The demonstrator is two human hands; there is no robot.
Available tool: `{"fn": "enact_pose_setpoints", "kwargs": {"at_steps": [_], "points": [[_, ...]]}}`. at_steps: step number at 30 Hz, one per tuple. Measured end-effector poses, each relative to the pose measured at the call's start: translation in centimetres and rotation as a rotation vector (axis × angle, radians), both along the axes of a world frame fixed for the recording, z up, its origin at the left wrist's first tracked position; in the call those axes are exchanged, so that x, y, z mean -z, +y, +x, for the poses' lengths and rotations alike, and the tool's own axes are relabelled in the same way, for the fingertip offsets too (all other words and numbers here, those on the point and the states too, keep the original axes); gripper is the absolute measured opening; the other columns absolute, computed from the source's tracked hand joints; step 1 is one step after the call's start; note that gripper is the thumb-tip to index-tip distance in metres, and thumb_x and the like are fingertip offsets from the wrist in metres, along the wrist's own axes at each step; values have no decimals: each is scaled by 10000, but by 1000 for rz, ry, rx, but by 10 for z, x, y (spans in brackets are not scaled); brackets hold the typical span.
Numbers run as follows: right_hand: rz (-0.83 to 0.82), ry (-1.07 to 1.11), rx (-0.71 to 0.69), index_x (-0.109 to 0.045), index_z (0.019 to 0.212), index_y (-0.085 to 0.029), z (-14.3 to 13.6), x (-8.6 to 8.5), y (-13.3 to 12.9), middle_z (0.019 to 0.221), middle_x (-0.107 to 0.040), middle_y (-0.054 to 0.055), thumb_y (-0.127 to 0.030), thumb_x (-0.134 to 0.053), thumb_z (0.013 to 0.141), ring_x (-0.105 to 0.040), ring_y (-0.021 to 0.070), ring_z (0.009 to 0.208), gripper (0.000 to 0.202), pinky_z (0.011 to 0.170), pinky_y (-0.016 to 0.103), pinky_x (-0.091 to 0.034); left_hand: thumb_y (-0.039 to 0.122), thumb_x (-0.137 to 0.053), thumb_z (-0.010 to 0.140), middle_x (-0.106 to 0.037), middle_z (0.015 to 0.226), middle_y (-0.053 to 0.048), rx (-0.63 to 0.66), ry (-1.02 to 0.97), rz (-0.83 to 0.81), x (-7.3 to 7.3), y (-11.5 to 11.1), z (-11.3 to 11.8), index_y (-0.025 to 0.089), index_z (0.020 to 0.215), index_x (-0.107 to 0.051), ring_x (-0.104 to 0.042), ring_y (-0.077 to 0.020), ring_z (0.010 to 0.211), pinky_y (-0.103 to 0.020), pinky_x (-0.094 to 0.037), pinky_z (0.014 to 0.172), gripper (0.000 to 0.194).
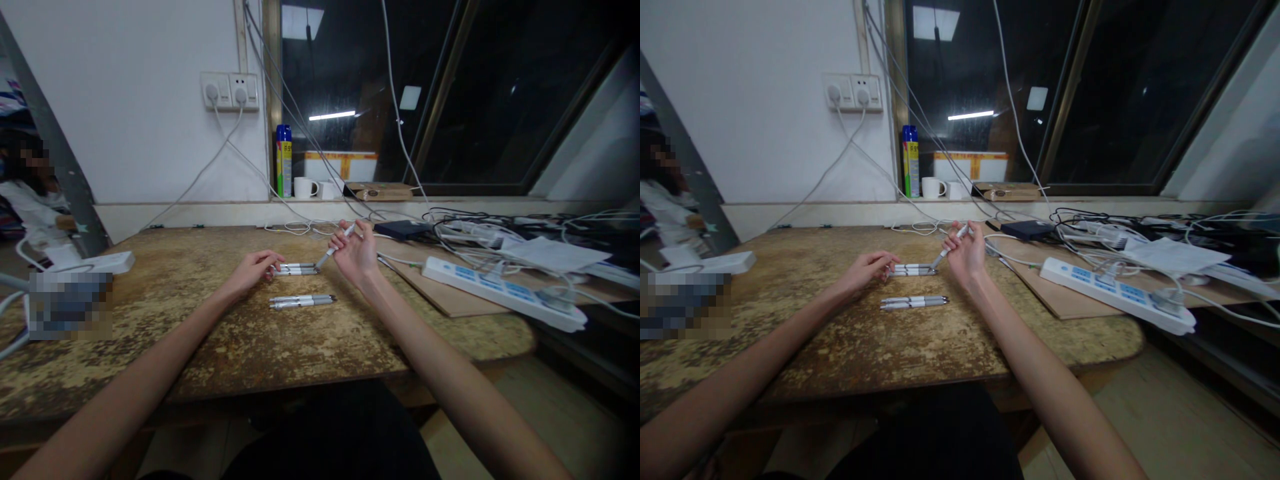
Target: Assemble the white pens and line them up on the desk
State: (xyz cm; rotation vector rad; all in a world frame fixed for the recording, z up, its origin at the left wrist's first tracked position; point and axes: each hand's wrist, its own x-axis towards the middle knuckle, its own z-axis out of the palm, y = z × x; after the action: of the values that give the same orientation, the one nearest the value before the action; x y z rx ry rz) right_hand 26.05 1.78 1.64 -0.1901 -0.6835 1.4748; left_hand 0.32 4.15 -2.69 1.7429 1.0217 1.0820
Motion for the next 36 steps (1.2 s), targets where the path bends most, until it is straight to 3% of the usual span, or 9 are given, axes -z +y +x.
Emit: {"fn": "enact_pose_setpoints", "kwargs": {"at_steps": [8, 18, 25, 30, 33, 36], "points": [[4, -34, -11, -544, 807, -224, 0, 0, 0, 568, -277, -62, -313, -462, 947, -307, 125, 479, 185, 481, 209, -384, 533, -653, 858, -679, 830, -57, 8, 20, 7, -3, -5, 2, 155, 979, -759, -565, -132, 641, -248, -464, 599, 411], [49, -42, -61, -543, 808, -221, 1, 1, -1, 569, -278, -60, -332, -444, 946, -312, 132, 493, 203, 480, 219, -377, 493, -653, 871, -674, 821, -48, 24, 11, 4, -1, -1, 0, 164, 973, -756, -569, -130, 649, -251, -468, 606, 360], [80, -75, -75, -571, 809, -198, -5, -2, -2, 588, -356, -42, -348, -407, 988, -359, 128, 525, 284, 534, 223, -421, 497, -660, 867, -681, 818, -57, 9, 4, 3, -4, -5, 3, 165, 967, -755, -578, -138, 660, -254, -464, 606, 360], [127, -302, 66, -594, 828, -206, -19, 5, 4, 735, -577, -7, -224, -623, 919, -499, 117, 647, 97, 637, 214, -457, 524, -668, 868, -676, 843, -52, 22, -6, 17, -9, -8, 5, 159, 1049, -728, -587, -141, 680, -256, -476, 621, 412], [225, -574, 229, -637, 939, -220, -21, 14, 7, 814, -645, -13, -284, -737, 859, -561, 126, 735, 143, 704, 237, -474, 518, -673, 881, -678, 884, -39, 20, -25, 30, -13, -11, 6, 179, 1157, -685, -593, -137, 694, -254, -487, 643, 438], [365, -881, 237, -636, 1017, -219, -20, 23, 8, 820, -668, -8, -410, -723, 869, -565, 140, 700, 256, 660, 269, -463, 506, -667, 901, -686, 908, -32, 30, -29, 44, -15, -13, 6, 196, 1207, -655, -604, -139, 714, -256, -493, 668, 436]]}}
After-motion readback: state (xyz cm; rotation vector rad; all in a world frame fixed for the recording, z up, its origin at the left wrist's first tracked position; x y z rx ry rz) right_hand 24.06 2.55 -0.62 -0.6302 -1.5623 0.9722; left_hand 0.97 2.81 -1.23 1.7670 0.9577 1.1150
